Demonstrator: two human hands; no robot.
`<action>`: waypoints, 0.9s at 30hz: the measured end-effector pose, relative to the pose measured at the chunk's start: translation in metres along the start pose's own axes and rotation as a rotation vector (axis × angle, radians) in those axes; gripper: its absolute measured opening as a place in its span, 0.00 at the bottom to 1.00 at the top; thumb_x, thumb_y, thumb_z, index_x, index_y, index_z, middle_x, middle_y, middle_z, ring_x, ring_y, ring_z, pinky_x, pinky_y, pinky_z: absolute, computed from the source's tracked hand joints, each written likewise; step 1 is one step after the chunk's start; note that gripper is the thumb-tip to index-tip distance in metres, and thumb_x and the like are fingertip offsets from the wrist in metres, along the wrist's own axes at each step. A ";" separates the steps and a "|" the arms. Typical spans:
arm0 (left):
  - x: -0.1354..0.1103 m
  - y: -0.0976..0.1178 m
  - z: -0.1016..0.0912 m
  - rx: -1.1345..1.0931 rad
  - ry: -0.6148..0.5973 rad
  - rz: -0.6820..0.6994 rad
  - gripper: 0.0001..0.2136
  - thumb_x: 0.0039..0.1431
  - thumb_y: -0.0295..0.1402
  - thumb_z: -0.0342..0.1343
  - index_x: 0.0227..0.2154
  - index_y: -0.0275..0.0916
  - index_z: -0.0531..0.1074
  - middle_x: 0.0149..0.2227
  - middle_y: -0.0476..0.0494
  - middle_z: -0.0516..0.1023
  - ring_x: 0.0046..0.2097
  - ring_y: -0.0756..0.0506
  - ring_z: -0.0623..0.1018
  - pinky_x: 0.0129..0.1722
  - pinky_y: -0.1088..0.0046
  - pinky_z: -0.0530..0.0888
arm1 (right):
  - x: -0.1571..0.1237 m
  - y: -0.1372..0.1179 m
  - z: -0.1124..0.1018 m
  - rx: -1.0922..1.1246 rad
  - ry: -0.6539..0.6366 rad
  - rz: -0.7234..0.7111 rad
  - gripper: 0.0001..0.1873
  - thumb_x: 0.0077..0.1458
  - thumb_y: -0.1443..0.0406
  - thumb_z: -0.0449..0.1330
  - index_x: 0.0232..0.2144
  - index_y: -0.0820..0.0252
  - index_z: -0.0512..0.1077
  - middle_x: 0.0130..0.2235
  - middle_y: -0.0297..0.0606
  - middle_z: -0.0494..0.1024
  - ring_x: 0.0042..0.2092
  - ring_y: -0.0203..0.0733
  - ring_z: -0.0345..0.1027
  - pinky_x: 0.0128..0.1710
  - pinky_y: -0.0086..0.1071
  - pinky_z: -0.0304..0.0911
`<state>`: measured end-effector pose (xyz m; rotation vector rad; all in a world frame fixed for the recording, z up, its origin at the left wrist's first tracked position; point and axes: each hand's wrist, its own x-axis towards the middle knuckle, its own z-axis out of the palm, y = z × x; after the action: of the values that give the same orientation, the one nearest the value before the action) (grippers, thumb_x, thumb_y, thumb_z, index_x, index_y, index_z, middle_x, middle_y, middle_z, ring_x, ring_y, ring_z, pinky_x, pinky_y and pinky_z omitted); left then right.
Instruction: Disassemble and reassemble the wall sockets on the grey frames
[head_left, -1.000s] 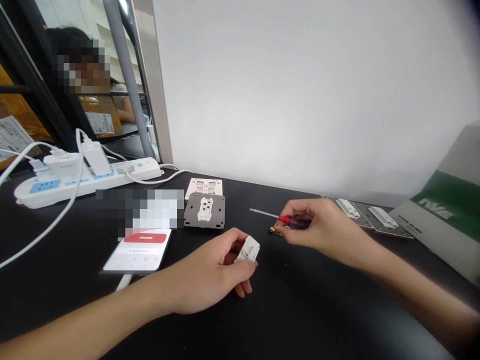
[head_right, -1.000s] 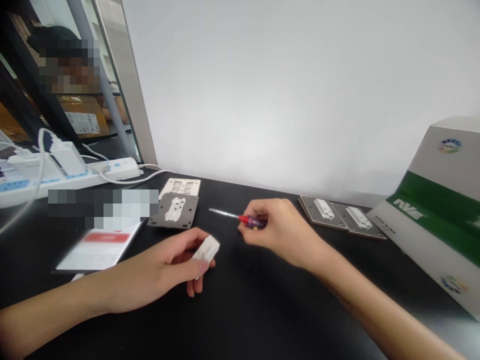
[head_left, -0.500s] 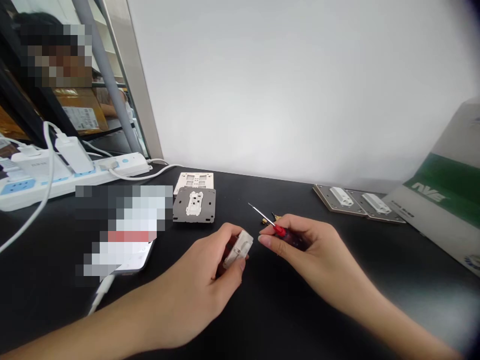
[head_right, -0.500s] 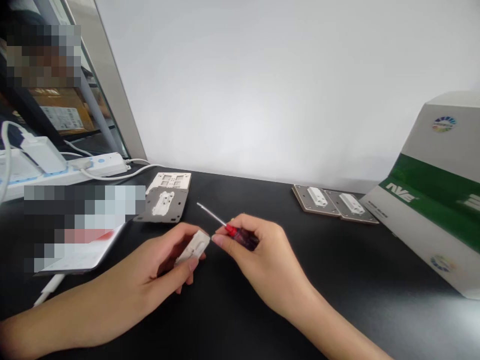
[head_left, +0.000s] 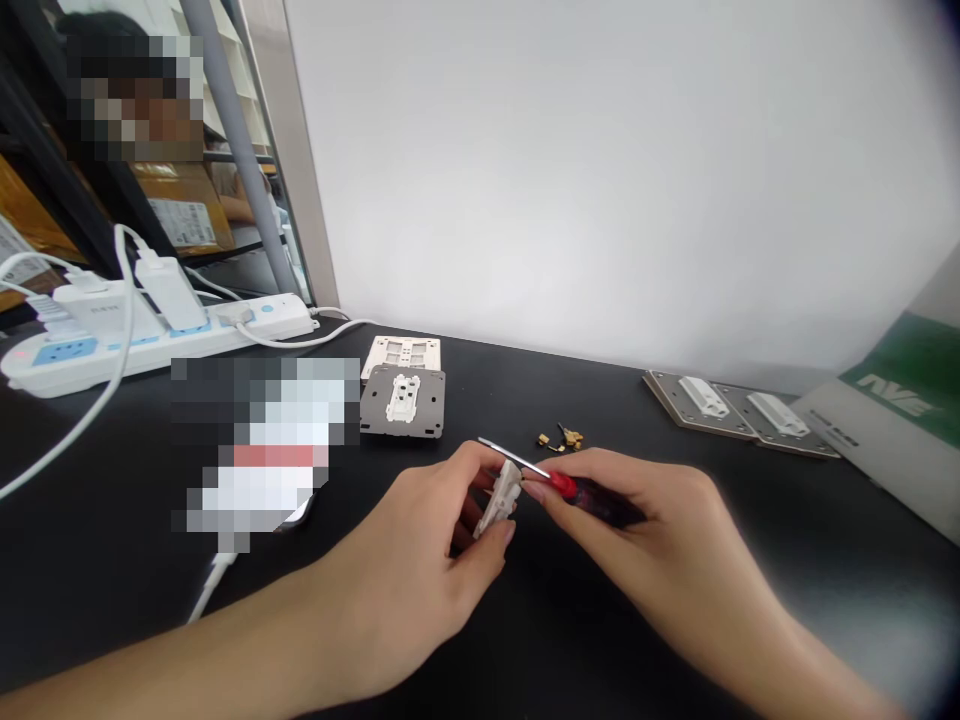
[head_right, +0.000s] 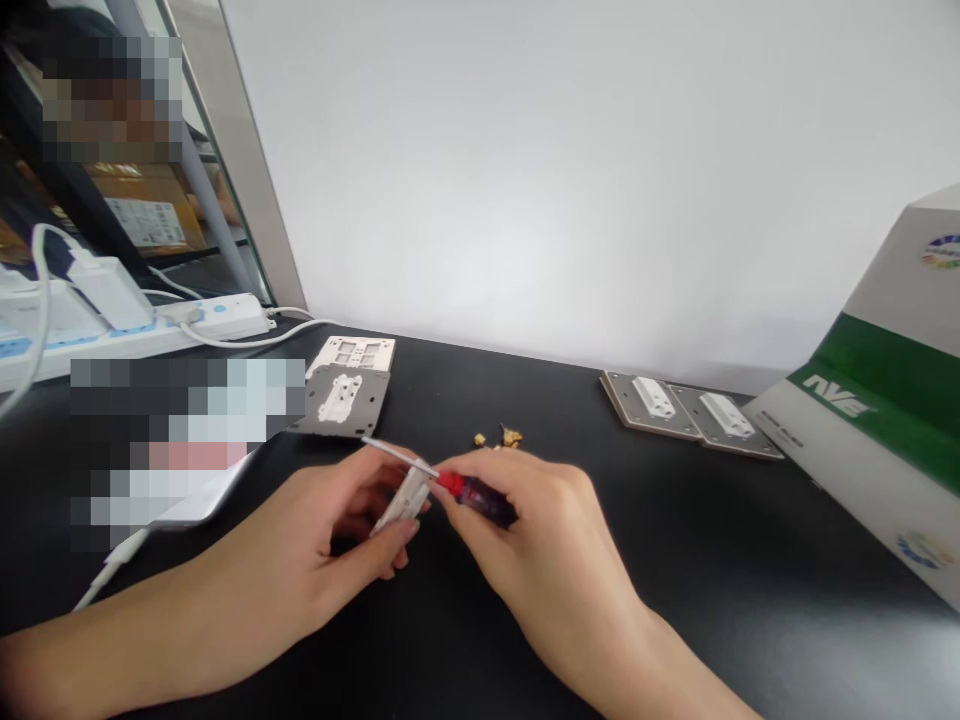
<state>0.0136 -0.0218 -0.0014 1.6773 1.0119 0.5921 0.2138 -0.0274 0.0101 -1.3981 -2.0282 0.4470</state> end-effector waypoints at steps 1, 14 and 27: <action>0.000 -0.001 0.000 0.004 0.005 0.005 0.11 0.65 0.38 0.50 0.48 0.46 0.67 0.36 0.49 0.78 0.34 0.45 0.77 0.31 0.71 0.71 | 0.000 0.000 0.000 -0.014 -0.001 -0.022 0.04 0.57 0.62 0.61 0.32 0.50 0.77 0.29 0.28 0.79 0.27 0.35 0.70 0.30 0.28 0.66; 0.000 -0.001 0.000 -0.042 -0.032 0.001 0.09 0.64 0.37 0.50 0.45 0.44 0.67 0.34 0.49 0.78 0.35 0.46 0.78 0.35 0.70 0.73 | 0.001 0.003 -0.005 -0.173 0.036 -0.423 0.09 0.58 0.74 0.57 0.38 0.57 0.71 0.38 0.33 0.76 0.37 0.33 0.71 0.48 0.30 0.64; 0.000 0.000 0.000 -0.133 0.028 0.016 0.11 0.66 0.35 0.51 0.50 0.47 0.68 0.36 0.51 0.79 0.37 0.47 0.81 0.40 0.70 0.77 | -0.001 0.003 -0.001 -0.065 0.057 -0.304 0.05 0.57 0.70 0.60 0.35 0.57 0.74 0.36 0.34 0.77 0.36 0.34 0.72 0.43 0.28 0.67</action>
<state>0.0141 -0.0217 -0.0018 1.5652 0.9585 0.6810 0.2162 -0.0272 0.0087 -1.0985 -2.1767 0.2083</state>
